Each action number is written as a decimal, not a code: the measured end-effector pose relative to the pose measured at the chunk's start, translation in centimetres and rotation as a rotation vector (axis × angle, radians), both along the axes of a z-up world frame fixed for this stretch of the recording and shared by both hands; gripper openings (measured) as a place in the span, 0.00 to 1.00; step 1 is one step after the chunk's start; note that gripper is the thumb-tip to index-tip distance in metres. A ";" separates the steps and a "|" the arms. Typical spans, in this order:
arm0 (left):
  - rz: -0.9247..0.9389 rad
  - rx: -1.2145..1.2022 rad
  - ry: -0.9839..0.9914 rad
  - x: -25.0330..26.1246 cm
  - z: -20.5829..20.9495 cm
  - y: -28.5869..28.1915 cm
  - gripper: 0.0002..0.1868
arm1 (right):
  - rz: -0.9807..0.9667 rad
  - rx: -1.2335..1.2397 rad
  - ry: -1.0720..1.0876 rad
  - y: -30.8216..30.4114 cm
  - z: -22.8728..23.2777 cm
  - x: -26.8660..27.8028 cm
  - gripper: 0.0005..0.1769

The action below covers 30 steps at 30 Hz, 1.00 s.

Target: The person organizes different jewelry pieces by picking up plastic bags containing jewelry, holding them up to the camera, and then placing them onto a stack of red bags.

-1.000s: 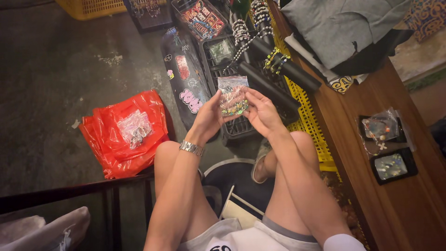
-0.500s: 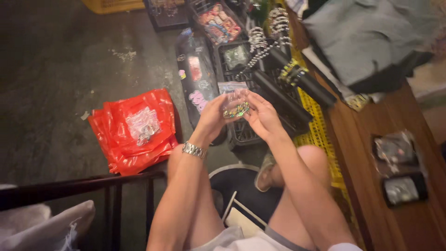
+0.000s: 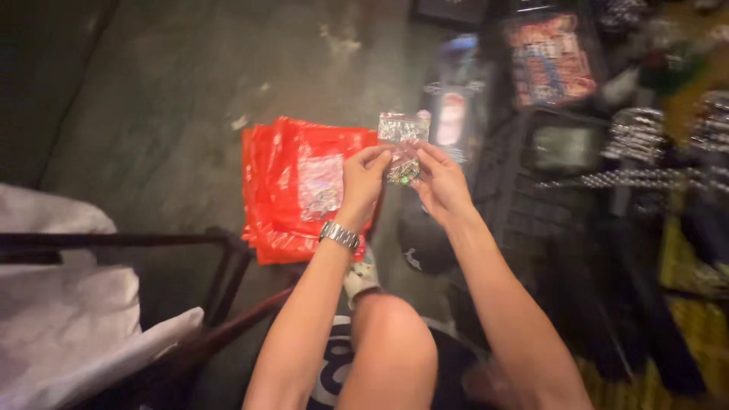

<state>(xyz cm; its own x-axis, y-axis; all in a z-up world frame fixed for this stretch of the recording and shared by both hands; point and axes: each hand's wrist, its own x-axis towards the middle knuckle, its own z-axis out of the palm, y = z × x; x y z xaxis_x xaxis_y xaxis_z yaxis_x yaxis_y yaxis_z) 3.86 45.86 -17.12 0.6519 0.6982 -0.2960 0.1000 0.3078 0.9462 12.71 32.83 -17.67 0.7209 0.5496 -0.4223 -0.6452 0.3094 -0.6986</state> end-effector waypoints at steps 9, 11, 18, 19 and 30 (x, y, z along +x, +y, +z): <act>0.394 0.019 0.585 -4.6 -15.9 11.1 0.13 | 0.311 -0.219 0.109 15.6 -22.7 -3.2 0.20; 0.402 0.031 0.679 -6.2 -21.0 12.8 0.12 | 0.374 -0.271 0.128 16.9 -24.8 -4.2 0.21; 0.356 0.199 0.897 -8.6 -31.4 15.0 0.12 | 0.428 -0.442 0.086 17.5 -29.3 -5.0 0.24; 0.350 0.198 0.891 -8.5 -30.6 14.9 0.12 | 0.422 -0.445 0.082 17.2 -28.7 -5.0 0.24; 0.176 0.431 0.690 -6.4 -21.4 12.2 0.22 | 0.360 -0.465 -0.137 9.0 -13.2 -1.8 0.26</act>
